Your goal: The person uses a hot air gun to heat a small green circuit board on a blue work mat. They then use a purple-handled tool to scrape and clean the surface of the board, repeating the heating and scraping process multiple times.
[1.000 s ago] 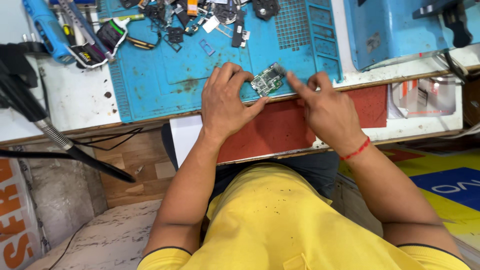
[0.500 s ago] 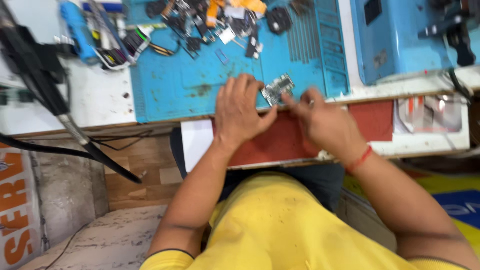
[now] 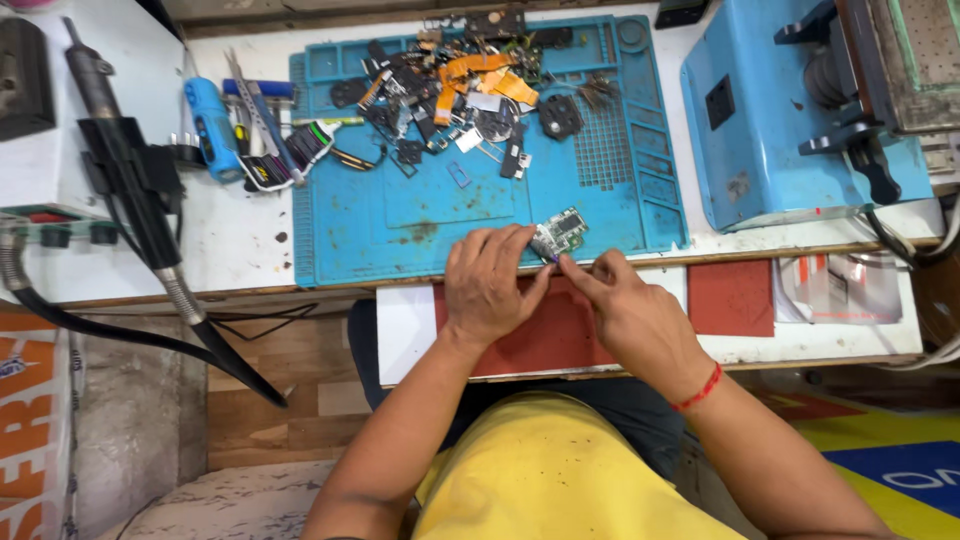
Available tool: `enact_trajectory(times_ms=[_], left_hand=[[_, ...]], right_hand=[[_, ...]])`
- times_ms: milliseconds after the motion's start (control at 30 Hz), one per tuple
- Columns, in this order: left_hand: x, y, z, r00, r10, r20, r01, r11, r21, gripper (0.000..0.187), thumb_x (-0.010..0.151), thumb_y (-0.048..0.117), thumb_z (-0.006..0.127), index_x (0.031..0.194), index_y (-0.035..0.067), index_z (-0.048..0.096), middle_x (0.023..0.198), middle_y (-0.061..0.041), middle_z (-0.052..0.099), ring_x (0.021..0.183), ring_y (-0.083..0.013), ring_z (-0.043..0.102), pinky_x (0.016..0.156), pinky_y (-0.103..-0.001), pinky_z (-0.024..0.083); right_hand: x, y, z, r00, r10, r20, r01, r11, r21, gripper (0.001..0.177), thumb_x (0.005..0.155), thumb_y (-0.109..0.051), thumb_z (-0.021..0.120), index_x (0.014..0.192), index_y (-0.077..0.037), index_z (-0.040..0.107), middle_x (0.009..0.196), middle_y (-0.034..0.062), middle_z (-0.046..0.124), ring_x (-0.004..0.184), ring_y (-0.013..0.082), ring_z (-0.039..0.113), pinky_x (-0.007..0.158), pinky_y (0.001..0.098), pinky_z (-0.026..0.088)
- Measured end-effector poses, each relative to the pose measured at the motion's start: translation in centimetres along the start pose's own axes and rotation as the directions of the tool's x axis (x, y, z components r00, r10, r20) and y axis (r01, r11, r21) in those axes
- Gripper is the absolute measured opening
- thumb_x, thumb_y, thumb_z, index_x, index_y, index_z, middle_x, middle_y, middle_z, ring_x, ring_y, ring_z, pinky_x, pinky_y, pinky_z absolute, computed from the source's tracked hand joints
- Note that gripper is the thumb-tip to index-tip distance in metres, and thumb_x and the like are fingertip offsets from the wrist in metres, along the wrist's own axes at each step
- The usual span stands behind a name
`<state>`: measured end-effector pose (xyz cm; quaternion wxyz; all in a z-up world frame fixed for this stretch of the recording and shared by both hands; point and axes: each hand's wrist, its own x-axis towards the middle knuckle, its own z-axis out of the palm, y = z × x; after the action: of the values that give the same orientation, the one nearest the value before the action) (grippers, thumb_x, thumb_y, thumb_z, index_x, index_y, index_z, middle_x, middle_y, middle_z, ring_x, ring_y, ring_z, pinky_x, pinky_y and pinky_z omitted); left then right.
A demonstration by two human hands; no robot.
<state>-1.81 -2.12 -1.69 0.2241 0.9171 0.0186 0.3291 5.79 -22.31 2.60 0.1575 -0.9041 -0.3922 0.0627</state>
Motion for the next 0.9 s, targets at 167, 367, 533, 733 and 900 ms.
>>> enact_trajectory(times_ms=[167, 367, 533, 733, 900], left_hand=[[-0.4, 0.6, 0.3, 0.999, -0.032, -0.018, 0.032, 0.999, -0.037, 0.049, 0.084, 0.034, 0.081, 0.123, 0.009, 0.065, 0.116, -0.004, 0.071, 0.104, -0.0243, 0.064, 0.084, -0.04, 0.047], [-0.5, 0.6, 0.0, 0.999, -0.039, -0.019, 0.038, 0.998, -0.044, 0.05, 0.083, 0.035, 0.083, 0.123, 0.009, 0.066, 0.114, -0.003, 0.073, 0.101, -0.0241, 0.063, 0.083, -0.04, 0.047], [-0.3, 0.5, -0.3, 0.999, -0.04, -0.025, 0.039, 0.998, -0.044, 0.046, 0.086, 0.035, 0.082, 0.123, 0.013, 0.066, 0.116, 0.0, 0.073, 0.103, -0.0229, 0.064, 0.085, -0.038, 0.047], [0.2, 0.2, -0.3, 1.0, -0.026, -0.017, 0.025, 0.999, -0.028, 0.046, 0.084, 0.033, 0.081, 0.122, 0.013, 0.065, 0.118, 0.0, 0.072, 0.101, -0.0238, 0.063, 0.082, -0.039, 0.046], [-0.3, 0.8, 0.2, 0.999, -0.04, -0.034, 0.04, 0.999, -0.009, 0.047, 0.081, 0.034, 0.082, 0.121, 0.013, 0.066, 0.117, -0.001, 0.071, 0.101, -0.0244, 0.063, 0.084, -0.04, 0.046]], right_hand=[[-0.3, 0.0, -0.6, 0.998, 0.059, 0.021, -0.057, 0.994, -0.092, 0.055, 0.092, -0.005, 0.055, 0.144, -0.022, 0.059, 0.106, 0.0124, 0.059, 0.066, 0.0363, 0.066, 0.056, 0.0467, 0.056], [0.5, -1.0, -2.2, 0.997, 0.064, -0.047, -0.067, 0.995, -0.073, 0.057, 0.091, -0.002, 0.052, 0.146, -0.017, 0.06, 0.106, 0.0147, 0.058, 0.068, 0.0384, 0.065, 0.063, 0.049, 0.056], [0.2, -1.0, -1.8, 1.0, 0.011, 0.009, -0.011, 0.997, -0.071, 0.055, 0.089, -0.004, 0.054, 0.142, -0.017, 0.06, 0.105, 0.0157, 0.059, 0.067, 0.0385, 0.066, 0.058, 0.049, 0.055], [0.7, -1.2, -1.3, 0.99, 0.036, 0.137, -0.037, 0.999, -0.001, 0.059, 0.087, -0.003, 0.052, 0.144, -0.017, 0.056, 0.107, 0.0177, 0.058, 0.071, 0.0392, 0.066, 0.06, 0.0496, 0.055], [0.1, -1.9, -1.9, 0.999, -0.036, 0.025, 0.033, 0.995, 0.096, 0.061, 0.088, 0.003, 0.047, 0.147, -0.011, 0.055, 0.112, 0.0216, 0.057, 0.08, 0.0437, 0.065, 0.068, 0.0507, 0.056]])
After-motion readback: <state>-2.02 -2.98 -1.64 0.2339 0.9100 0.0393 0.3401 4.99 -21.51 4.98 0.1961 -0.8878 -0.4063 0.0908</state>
